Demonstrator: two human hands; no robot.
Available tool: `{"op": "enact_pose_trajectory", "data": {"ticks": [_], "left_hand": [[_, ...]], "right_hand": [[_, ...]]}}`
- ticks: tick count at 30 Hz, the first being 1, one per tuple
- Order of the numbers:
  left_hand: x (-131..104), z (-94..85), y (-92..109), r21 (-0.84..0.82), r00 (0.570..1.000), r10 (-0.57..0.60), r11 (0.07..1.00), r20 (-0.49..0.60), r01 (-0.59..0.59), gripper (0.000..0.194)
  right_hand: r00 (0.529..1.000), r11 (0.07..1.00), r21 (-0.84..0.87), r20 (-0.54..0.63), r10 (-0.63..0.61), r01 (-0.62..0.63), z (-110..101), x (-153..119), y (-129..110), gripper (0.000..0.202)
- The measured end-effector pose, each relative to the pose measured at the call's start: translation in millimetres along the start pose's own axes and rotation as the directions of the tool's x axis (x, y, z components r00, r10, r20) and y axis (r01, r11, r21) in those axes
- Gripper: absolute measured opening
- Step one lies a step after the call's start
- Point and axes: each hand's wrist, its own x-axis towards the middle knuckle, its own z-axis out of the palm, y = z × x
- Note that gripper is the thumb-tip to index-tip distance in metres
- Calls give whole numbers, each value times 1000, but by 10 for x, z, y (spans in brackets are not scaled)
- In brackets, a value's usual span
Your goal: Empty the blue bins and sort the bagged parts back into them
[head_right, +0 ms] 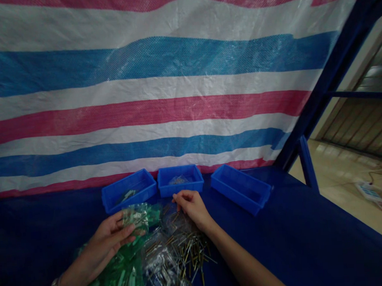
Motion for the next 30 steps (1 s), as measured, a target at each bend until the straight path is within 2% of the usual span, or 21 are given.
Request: {"op": "enact_pose_trajectory", "data": {"ticks": [7,13,20,26,30], "left_hand": [[12,-23,-27,-6,998,-14,1000,55,14,17],[15,-43,-58,-64,1000,7,998,24,-6,16],[-10,17,-27,-38,1000,23,999,14,-22,16],[-8,25,-12,-40,998,32,999,44,-30,13],[6,-3,-40,-78,1000,3,997,12,-2,23]], "right_hand": [[1000,1000,7,3,-2,2,-7,-8,15,27],[1000,1000,7,-1,9,-9,-5,-5,12,28],[1000,1000,-10,-9,1,-1,1,-8,10,31],[1000,1000,0,-7,0,0,-7,-4,22,29],[1000,1000,-3,-2,-6,6,-7,-1,36,29]]}}
